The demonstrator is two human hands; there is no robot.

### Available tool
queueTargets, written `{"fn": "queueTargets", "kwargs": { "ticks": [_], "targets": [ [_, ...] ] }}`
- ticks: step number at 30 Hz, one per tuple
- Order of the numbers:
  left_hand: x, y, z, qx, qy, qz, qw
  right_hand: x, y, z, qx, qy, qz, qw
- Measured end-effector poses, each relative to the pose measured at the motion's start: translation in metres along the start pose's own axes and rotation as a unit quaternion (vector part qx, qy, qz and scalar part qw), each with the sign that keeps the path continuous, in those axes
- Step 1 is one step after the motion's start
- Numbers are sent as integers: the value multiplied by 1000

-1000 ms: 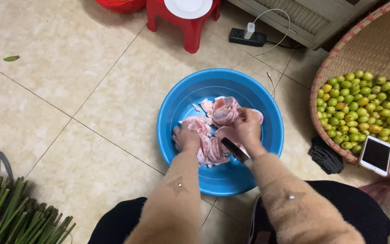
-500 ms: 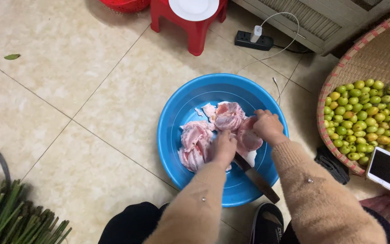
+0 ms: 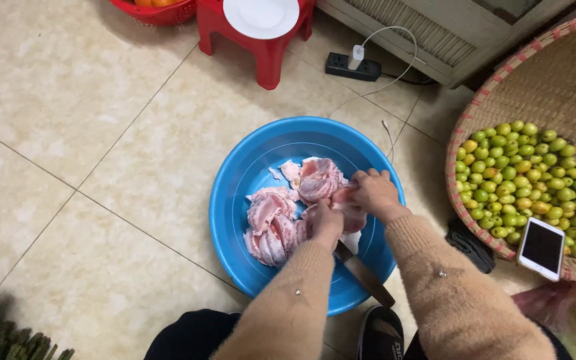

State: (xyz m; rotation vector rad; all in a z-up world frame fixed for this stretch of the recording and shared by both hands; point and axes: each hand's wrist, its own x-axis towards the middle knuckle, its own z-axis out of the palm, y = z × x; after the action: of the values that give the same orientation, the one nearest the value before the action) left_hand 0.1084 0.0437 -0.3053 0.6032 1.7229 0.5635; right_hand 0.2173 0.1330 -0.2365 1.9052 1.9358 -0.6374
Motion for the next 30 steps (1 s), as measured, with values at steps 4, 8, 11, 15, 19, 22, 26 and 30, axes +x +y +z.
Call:
{"fn": "queueTargets", "kwargs": {
  "ticks": [4, 8, 11, 15, 19, 22, 26, 30],
  "targets": [
    [25, -21, 15, -42, 17, -3, 999, -18, -6, -16, 73, 13, -7, 997],
    [-13, 12, -13, -105, 3, -5, 994, -41, -11, -52, 125, 15, -17, 992],
    [-26, 33, -33, -193, -39, -41, 979, -46, 0, -71, 314, 3, -19, 949],
    [-18, 37, -64, -359, -187, -106, 908, -96, -10, -119, 482, -14, -97, 871],
    [-36, 58, -78, -361, -213, -84, 904, -137, -8, -141, 548, -60, -197, 811],
    [-55, 72, -87, -368, -251, -73, 892, -154, -10, -141, 586, -108, -267, 758],
    [-92, 95, -92, -380, -310, -65, 869, -173, -9, -143, 671, -54, -236, 700],
    [-186, 141, -117, -440, -268, 60, 855, -176, 0, -134, 710, 59, -199, 673]
  ]
}}
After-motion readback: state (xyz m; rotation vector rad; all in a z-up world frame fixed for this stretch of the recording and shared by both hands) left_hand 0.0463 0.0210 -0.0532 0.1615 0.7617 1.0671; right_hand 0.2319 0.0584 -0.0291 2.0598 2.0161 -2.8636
